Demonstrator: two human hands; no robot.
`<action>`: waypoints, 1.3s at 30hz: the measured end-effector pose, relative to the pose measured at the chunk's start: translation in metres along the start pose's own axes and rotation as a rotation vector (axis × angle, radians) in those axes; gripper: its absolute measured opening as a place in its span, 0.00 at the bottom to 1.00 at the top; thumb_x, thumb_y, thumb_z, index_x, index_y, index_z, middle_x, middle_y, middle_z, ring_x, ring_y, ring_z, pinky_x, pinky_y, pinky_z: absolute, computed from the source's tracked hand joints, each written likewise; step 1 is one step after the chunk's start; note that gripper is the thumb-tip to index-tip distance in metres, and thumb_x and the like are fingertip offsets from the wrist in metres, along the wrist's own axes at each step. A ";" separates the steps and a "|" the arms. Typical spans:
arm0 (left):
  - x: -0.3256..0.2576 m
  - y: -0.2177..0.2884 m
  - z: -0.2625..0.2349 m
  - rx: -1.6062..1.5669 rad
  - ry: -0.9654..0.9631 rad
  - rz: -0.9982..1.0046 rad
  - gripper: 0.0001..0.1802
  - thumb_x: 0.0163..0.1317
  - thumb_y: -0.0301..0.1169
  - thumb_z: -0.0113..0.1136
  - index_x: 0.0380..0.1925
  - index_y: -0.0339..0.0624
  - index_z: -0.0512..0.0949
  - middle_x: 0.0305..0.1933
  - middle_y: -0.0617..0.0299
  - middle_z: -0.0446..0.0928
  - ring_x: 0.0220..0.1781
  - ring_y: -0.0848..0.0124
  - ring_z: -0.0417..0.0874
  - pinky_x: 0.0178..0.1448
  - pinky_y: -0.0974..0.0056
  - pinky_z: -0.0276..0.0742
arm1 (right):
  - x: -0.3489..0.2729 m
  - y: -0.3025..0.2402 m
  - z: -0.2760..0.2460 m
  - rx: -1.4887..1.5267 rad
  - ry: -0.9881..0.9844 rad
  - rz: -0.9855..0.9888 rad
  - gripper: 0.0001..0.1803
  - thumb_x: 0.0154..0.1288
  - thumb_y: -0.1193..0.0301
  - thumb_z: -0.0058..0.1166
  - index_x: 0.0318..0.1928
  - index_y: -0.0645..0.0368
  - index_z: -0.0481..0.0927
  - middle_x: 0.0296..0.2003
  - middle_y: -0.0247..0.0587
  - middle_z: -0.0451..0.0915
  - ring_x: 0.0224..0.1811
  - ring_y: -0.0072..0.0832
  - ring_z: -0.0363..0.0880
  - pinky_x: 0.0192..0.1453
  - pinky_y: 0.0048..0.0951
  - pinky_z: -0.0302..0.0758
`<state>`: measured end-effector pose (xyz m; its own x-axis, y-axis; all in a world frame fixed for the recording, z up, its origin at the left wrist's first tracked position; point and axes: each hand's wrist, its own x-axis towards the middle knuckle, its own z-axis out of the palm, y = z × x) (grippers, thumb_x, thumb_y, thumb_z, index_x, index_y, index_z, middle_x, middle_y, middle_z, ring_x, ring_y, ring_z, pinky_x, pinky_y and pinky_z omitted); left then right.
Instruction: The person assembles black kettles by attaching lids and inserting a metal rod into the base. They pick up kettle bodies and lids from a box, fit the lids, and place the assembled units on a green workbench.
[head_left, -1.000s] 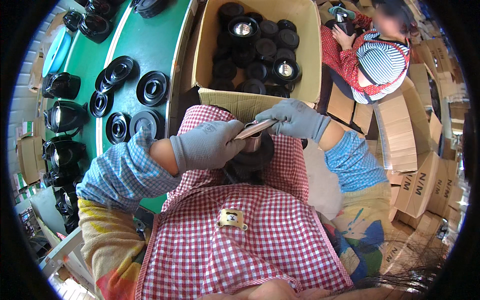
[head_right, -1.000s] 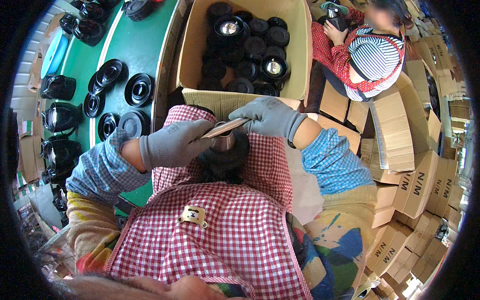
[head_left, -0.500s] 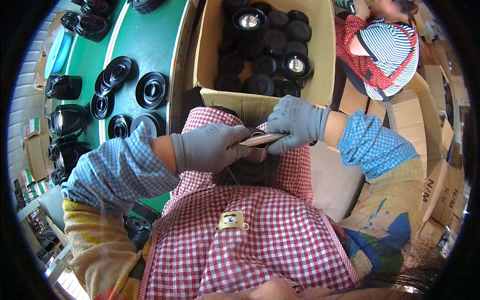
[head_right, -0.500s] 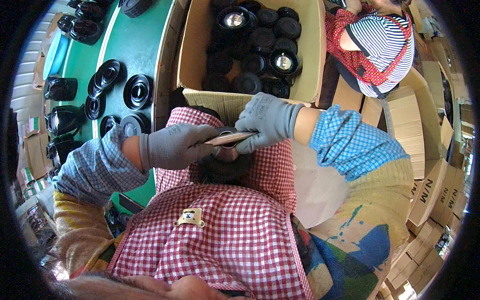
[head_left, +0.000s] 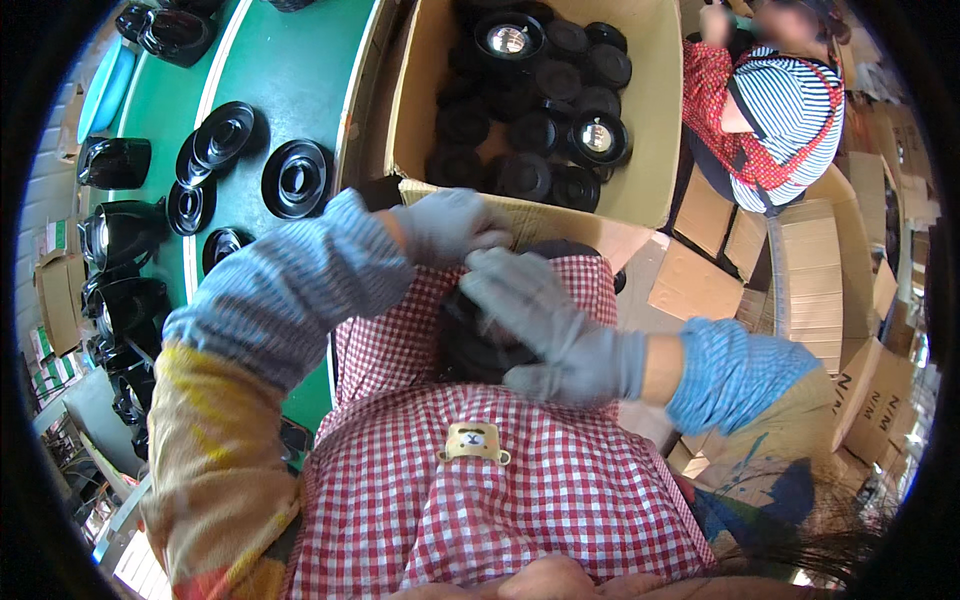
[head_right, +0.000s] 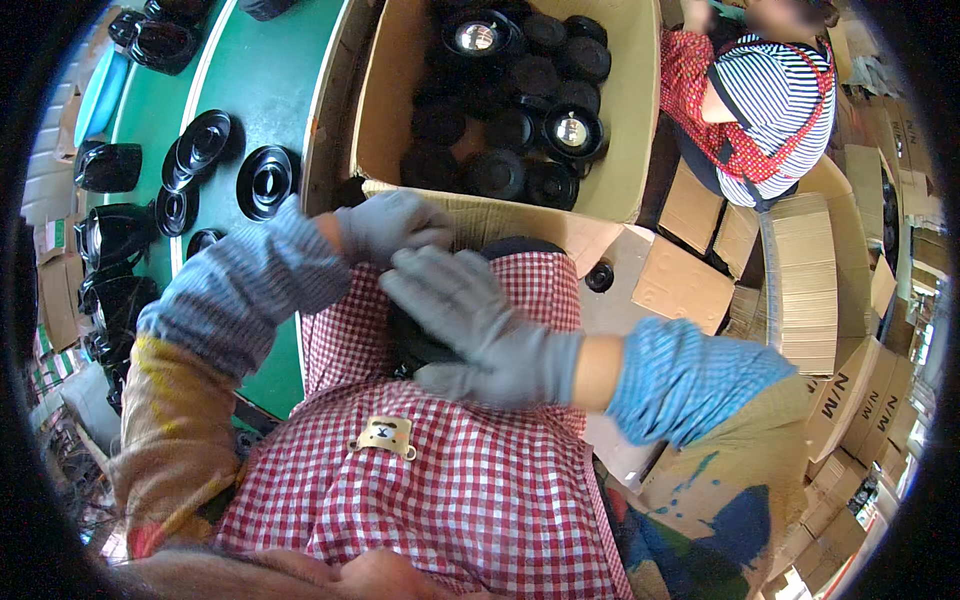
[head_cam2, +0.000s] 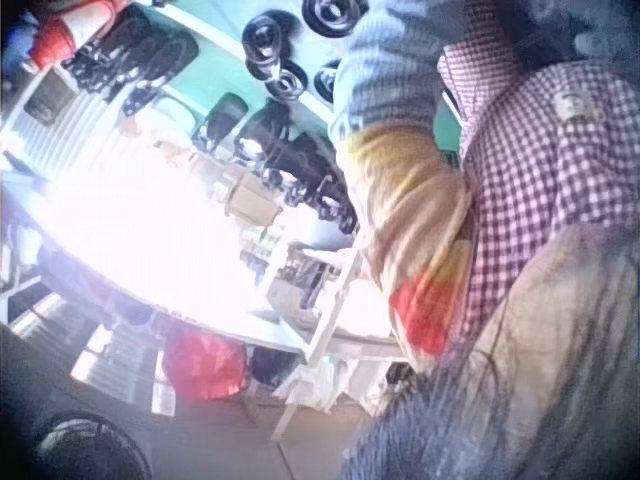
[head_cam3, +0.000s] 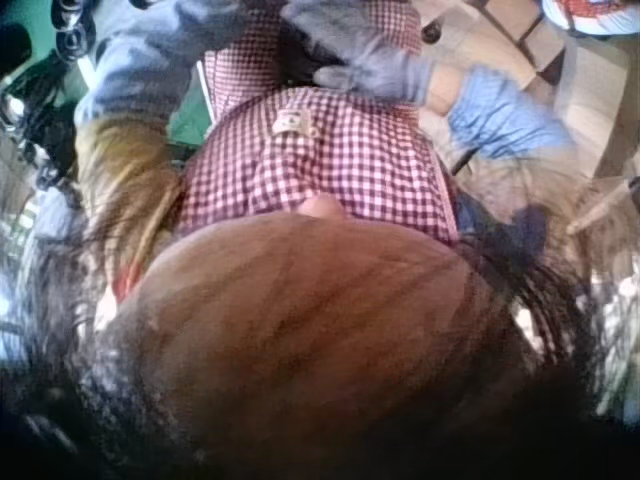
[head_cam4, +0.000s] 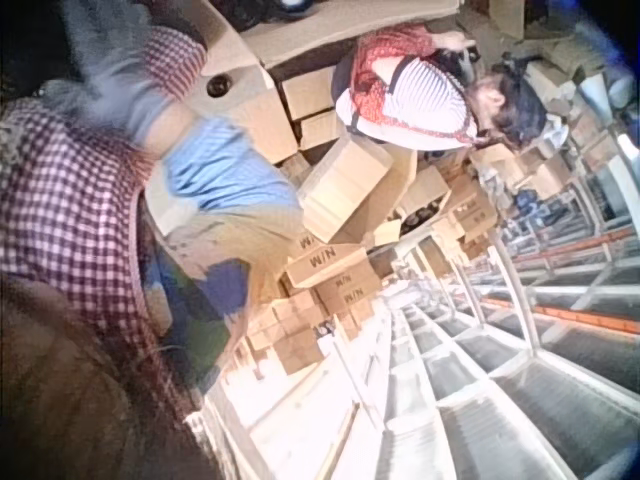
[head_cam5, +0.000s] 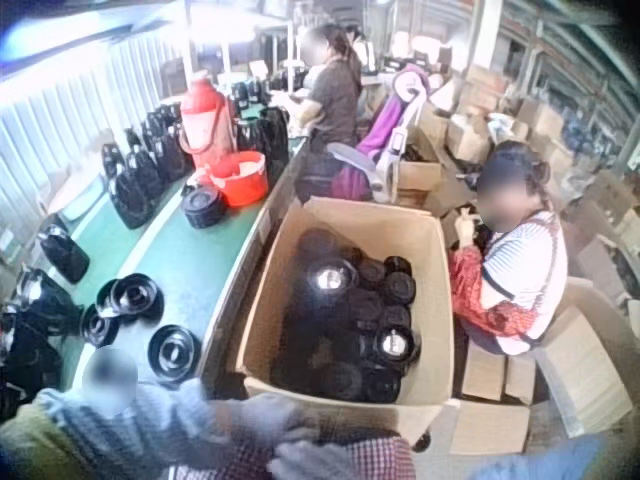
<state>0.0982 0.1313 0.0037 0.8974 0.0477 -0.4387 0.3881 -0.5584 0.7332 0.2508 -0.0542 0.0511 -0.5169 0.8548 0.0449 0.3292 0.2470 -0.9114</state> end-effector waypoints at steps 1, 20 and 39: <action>0.026 0.019 0.010 -0.116 0.075 0.068 0.23 0.72 0.47 0.53 0.47 0.40 0.84 0.42 0.45 0.85 0.49 0.50 0.86 0.55 0.50 0.79 | 0.010 -0.029 0.017 -0.131 -0.047 -0.056 0.48 0.72 0.35 0.40 0.81 0.52 0.51 0.79 0.54 0.51 0.84 0.50 0.39 0.81 0.63 0.31; -0.070 0.037 -0.025 -0.018 0.248 -0.419 0.23 0.76 0.45 0.50 0.43 0.35 0.86 0.36 0.50 0.86 0.39 0.55 0.87 0.50 0.54 0.82 | 0.000 -0.064 -0.032 -0.151 -0.184 0.526 0.44 0.64 0.49 0.58 0.74 0.58 0.63 0.59 0.62 0.77 0.59 0.53 0.80 0.63 0.46 0.77; -0.079 0.004 0.002 -0.086 0.283 -0.062 0.26 0.74 0.53 0.54 0.50 0.40 0.83 0.44 0.46 0.84 0.50 0.51 0.85 0.55 0.53 0.81 | -0.018 -0.038 -0.020 -0.025 -0.038 0.596 0.38 0.65 0.66 0.48 0.76 0.57 0.63 0.54 0.60 0.82 0.53 0.48 0.85 0.62 0.41 0.78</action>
<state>0.0287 0.1235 0.0399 0.8898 0.3147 -0.3306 0.4493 -0.4759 0.7561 0.2631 -0.0698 0.0932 -0.2657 0.8324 -0.4863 0.5893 -0.2590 -0.7653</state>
